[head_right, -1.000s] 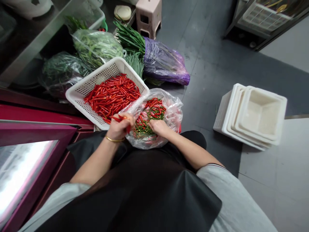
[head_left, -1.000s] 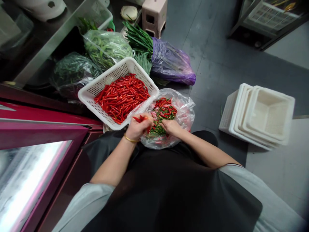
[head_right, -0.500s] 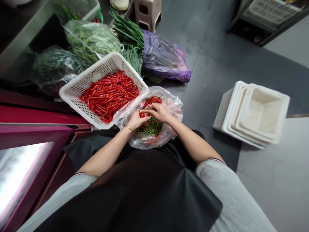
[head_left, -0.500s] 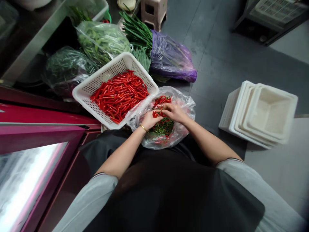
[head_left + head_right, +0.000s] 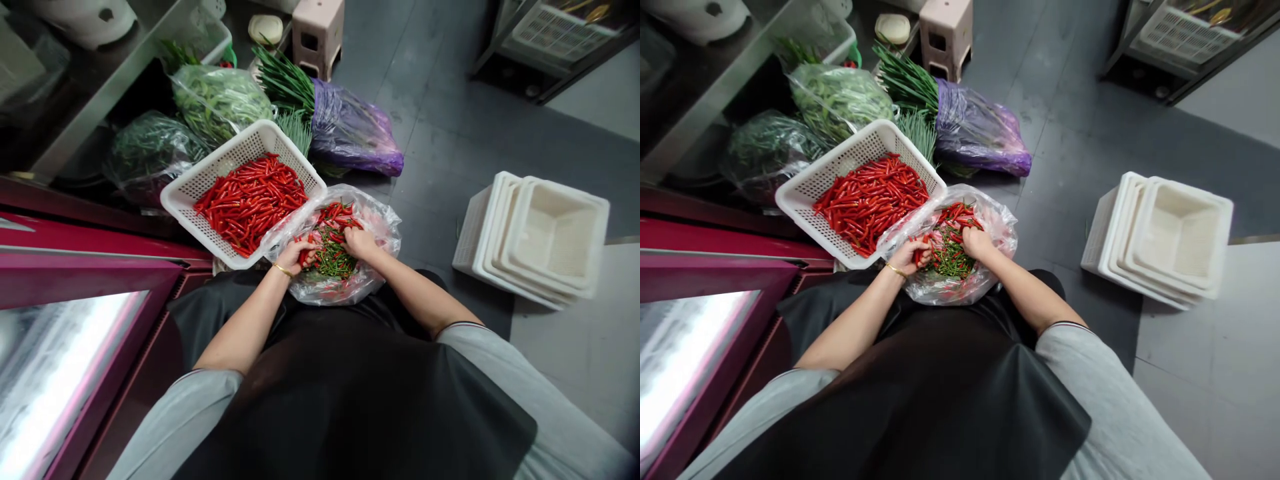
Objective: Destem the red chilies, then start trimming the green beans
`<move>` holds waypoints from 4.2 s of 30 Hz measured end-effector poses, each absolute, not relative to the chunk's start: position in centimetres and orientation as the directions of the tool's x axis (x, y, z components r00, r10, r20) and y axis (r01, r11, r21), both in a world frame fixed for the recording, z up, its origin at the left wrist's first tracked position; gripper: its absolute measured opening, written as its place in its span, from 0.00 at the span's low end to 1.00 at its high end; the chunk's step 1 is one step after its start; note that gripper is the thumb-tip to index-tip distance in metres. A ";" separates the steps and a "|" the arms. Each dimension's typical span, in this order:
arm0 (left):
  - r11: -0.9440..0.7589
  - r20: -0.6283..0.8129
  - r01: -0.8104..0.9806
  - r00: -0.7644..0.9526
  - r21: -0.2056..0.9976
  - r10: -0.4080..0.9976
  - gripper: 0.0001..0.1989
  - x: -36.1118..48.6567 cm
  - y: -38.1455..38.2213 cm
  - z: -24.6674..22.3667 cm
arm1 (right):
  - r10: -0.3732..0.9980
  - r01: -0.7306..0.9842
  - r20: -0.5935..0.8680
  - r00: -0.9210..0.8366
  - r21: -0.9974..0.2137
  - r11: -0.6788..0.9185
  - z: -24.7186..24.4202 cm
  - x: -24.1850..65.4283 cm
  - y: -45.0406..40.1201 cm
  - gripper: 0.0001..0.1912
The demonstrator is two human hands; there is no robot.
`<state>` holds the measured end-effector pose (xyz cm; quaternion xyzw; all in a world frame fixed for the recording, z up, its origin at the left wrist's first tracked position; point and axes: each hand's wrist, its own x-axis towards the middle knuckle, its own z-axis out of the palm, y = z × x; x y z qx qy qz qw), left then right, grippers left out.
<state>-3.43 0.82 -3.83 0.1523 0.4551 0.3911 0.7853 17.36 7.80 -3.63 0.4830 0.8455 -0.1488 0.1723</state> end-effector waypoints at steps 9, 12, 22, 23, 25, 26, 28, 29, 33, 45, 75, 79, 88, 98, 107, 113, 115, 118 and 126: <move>0.633 -0.562 -0.426 0.294 0.647 0.773 0.19 -3.4 0.8 -3.6 | 0.811 0.866 -0.320 -0.491 -0.076 0.494 -1.3 19.8 9.6 0.20; 0.646 -0.597 -0.343 0.247 0.682 0.763 0.17 -3.3 1.2 -2.9 | 0.796 0.855 -0.343 -0.499 -0.041 0.517 -3.1 18.0 12.0 0.20; 0.654 -0.633 -0.352 0.190 0.670 0.750 0.16 0.0 2.8 -3.7 | 0.736 0.739 -0.253 -0.627 -0.492 0.460 -1.1 18.6 7.1 0.12; 0.606 -0.595 -0.338 0.150 0.720 0.790 0.15 0.7 2.6 -3.7 | 0.750 0.721 -0.257 -0.610 -0.573 0.390 -1.2 18.4 6.0 0.10; 0.461 -0.459 -0.228 0.062 0.858 0.886 0.11 1.8 1.8 -3.4 | 0.796 0.693 -0.358 -0.487 -0.714 0.103 -1.8 17.8 4.3 0.09; 0.377 -0.375 -0.146 0.037 0.915 0.926 0.09 2.2 1.2 -3.0 | 0.797 0.649 -0.448 -0.404 -0.755 -0.095 -2.2 17.4 3.7 0.09; 0.244 -0.243 -0.009 0.055 0.970 0.969 0.06 2.2 0.0 -2.0 | 0.721 0.469 -0.618 -0.314 -0.761 -0.448 -2.6 16.8 3.2 0.09; 0.212 -0.213 0.026 0.074 0.977 0.974 0.05 2.0 -0.6 -1.5 | 0.668 0.377 -0.672 -0.321 -0.737 -0.561 -2.4 16.6 3.1 0.09; 0.266 -0.267 -0.049 -0.020 0.963 0.963 0.06 0.5 -2.0 -0.1 | 0.448 0.284 -0.636 -0.628 -0.724 -0.628 0.4 17.1 2.4 0.06; 0.518 -0.478 -0.359 0.200 0.777 0.855 0.23 -0.1 -4.1 -0.9 | 0.612 0.364 -0.494 -0.617 -0.869 -0.335 -0.1 17.3 -2.3 0.11; 0.639 -0.644 -0.488 0.186 0.595 0.742 0.17 0.1 -0.1 -4.2 | 0.729 0.787 -0.345 -0.591 -0.445 0.427 0.0 17.3 4.7 0.18; 0.633 -0.619 -0.586 0.265 0.506 0.740 0.13 -2.6 0.1 -4.0 | 0.797 0.876 -0.362 -0.482 -0.225 0.427 -2.9 15.5 7.4 0.16; 0.662 -0.695 -0.490 0.145 0.568 0.704 0.21 0.6 0.5 -4.6 | 0.768 0.879 -0.427 -0.476 -0.240 0.412 -0.7 15.2 5.4 0.18; 0.635 -0.709 -0.583 0.138 0.506 0.692 0.12 -1.8 -0.1 -4.7 | 0.744 0.846 -0.408 -0.529 -0.181 0.502 -3.5 11.4 9.6 0.17; 0.518 -0.642 -0.627 0.038 0.581 0.766 0.20 -0.1 0.3 -5.0 | 0.628 0.715 -0.342 -0.699 -0.324 0.620 -0.2 15.1 5.9 0.22; 0.597 -0.690 -0.608 0.109 0.523 0.715 0.13 -1.2 0.1 -4.3 | 0.814 0.895 -0.372 -0.446 -0.159 0.417 -3.9 12.2 13.1 0.19; 0.624 -0.687 -0.589 0.153 0.514 0.710 0.12 -1.6 0.1 -4.1 | 0.798 0.907 -0.439 -0.412 -0.116 0.405 -5.0 10.9 13.8 0.19; 0.609 -0.666 -0.585 0.151 0.536 0.731 0.14 -2.1 0.1 -4.1 | 0.768 0.892 -0.456 -0.450 -0.186 0.413 -5.1 11.6 12.6 0.17; 0.604 -0.572 -0.541 0.253 0.585 0.780 0.20 -2.8 0.4 -3.5 | 0.811 0.833 -0.307 -0.497 -0.430 0.348 -2.5 19.0 9.4 0.15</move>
